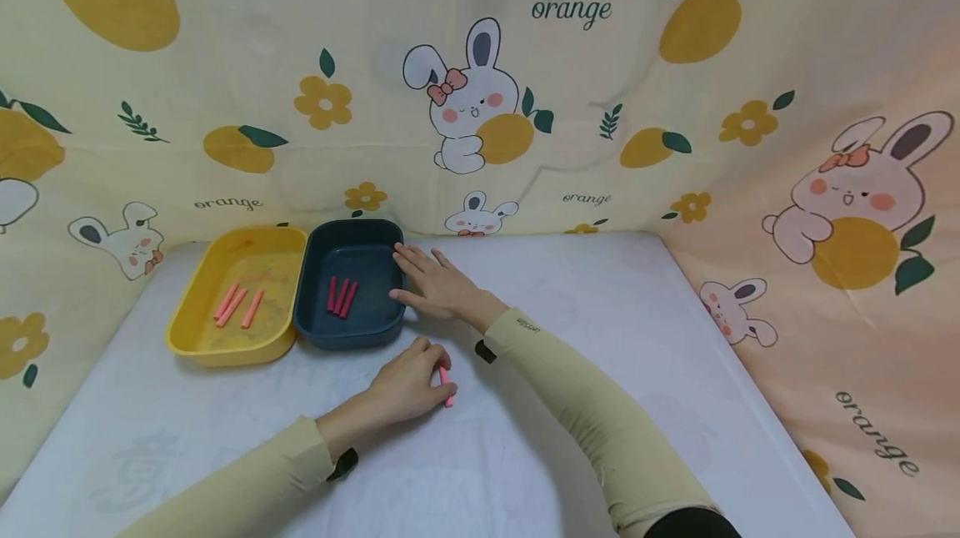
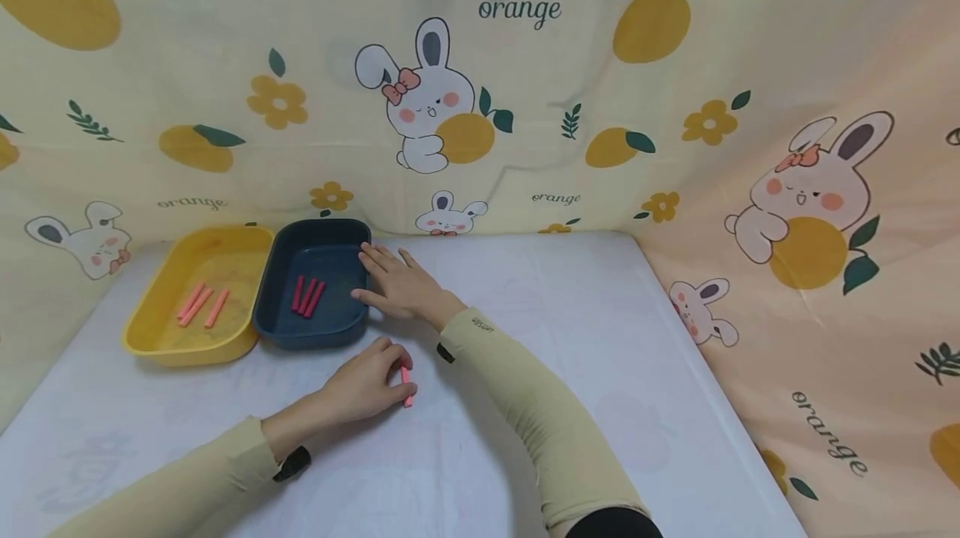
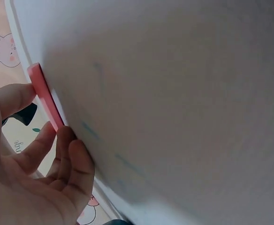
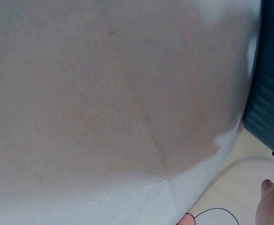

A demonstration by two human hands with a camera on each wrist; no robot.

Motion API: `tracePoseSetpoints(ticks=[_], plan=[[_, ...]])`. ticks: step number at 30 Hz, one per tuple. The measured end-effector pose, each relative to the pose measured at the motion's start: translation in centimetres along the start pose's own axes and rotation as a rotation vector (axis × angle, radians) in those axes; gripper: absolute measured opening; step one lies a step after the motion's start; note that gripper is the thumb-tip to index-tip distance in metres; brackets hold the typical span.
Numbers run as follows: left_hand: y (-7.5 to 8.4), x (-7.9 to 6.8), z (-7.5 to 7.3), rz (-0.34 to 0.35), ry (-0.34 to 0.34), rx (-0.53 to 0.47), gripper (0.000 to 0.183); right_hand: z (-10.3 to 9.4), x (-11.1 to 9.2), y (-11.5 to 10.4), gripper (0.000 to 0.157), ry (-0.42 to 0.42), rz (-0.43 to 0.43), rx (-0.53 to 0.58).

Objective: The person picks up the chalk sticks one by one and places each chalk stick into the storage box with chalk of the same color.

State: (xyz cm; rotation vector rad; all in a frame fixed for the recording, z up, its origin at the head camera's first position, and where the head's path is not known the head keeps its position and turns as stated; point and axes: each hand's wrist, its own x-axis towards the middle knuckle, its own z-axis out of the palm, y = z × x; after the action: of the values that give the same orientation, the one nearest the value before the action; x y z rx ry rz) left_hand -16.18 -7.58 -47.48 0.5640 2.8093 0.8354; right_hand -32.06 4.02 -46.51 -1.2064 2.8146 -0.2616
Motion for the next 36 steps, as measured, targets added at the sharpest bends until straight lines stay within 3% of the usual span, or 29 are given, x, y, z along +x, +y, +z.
tracePoseSetpoints(ticks=[11,21,36], plan=[[0.05,0.25,-0.14,-0.04,-0.016,-0.032,0.048,-0.01,0.1,0.01,0.08,-0.01,0.004,-0.009],[-0.05,0.22,-0.48,-0.061,-0.031,-0.102,0.047,0.14,0.13,0.01,0.079,-0.008,0.004,0.001],[0.08,-0.38,-0.6,0.025,0.013,-0.292,0.049,0.02,0.01,-0.05,0.079,-0.01,0.007,0.004]])
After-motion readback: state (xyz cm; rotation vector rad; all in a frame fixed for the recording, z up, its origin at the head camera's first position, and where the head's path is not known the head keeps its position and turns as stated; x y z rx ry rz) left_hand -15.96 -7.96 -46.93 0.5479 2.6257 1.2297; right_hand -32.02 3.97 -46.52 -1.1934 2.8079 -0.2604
